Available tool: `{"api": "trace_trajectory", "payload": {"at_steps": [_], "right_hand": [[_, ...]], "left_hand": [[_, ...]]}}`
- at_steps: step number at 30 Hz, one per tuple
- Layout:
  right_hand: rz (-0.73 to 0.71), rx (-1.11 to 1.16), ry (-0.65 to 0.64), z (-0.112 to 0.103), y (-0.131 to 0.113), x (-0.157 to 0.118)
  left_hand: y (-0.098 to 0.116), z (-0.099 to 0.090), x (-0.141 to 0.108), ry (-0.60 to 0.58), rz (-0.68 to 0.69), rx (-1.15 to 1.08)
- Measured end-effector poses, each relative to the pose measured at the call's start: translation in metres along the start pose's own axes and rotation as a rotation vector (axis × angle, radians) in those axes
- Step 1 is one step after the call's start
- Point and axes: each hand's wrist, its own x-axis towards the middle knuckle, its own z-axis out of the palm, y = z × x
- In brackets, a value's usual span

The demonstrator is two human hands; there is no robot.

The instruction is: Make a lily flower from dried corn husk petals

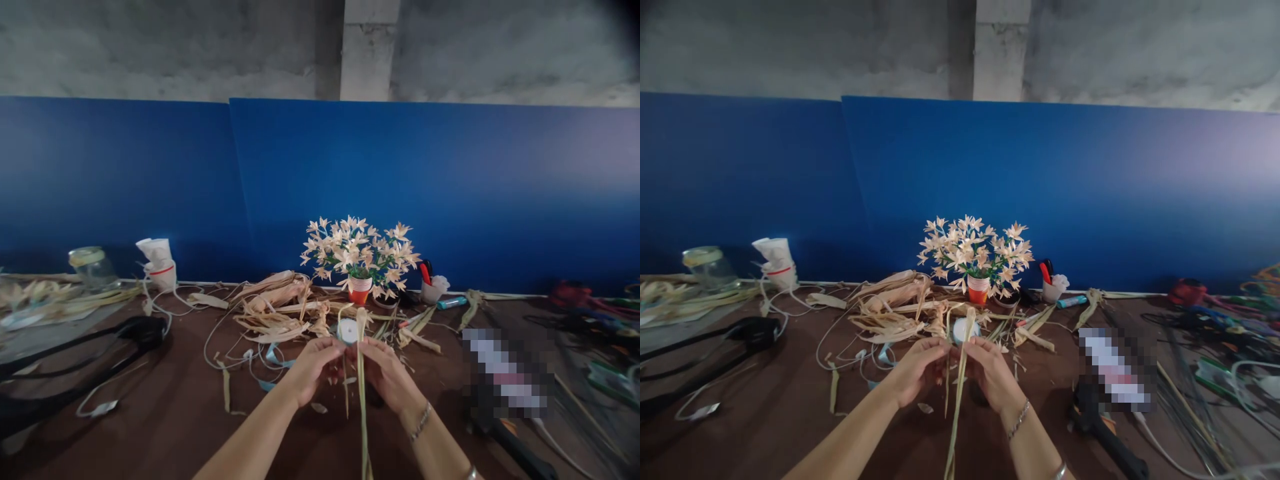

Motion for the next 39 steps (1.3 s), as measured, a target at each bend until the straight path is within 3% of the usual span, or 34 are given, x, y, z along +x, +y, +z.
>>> {"api": "trace_trajectory", "payload": {"at_steps": [3,6,14,17,21,24,26,27,28,31,32,34,39], "right_hand": [[0.012,0.149,-0.081,-0.003,0.0,0.001],[0.002,0.16,-0.107,-0.002,0.001,0.001],[-0.023,0.071,-0.021,0.004,-0.001,0.0],[-0.067,-0.006,0.149,-0.015,-0.007,0.006],[-0.255,-0.125,0.689,-0.055,-0.017,0.018],[-0.375,-0.176,0.857,-0.068,-0.022,0.021],[-0.403,-0.266,0.834,-0.06,-0.021,0.018],[-0.39,-0.324,0.743,-0.052,-0.02,0.016],[-0.315,-0.353,0.543,-0.042,-0.017,0.013],[-0.159,-0.366,0.17,-0.014,-0.007,0.007],[-0.142,-0.36,0.1,-0.007,-0.003,0.006],[-0.141,-0.354,0.063,-0.001,0.003,0.006],[-0.142,-0.486,0.081,-0.002,0.013,0.01]], "left_hand": [[0.001,-0.001,0.0,0.016,0.018,-0.004],[0.001,0.0,-0.001,-0.005,0.023,-0.019],[-0.006,0.0,0.0,-0.035,-0.003,-0.04],[-0.005,0.0,0.001,-0.018,0.0,-0.033],[-0.005,0.0,0.001,-0.033,0.01,-0.045],[-0.006,0.002,0.001,-0.04,0.0,-0.038],[-0.008,0.003,0.001,-0.038,-0.01,-0.024],[-0.009,0.004,0.001,-0.037,-0.017,-0.016],[-0.01,0.005,0.0,-0.038,-0.022,-0.005],[-0.012,0.008,0.0,-0.058,-0.04,0.069],[-0.012,0.008,0.0,-0.067,-0.048,0.109],[-0.011,0.007,0.001,-0.045,-0.044,0.195],[-0.009,-0.003,0.008,0.166,0.098,0.4]]}}
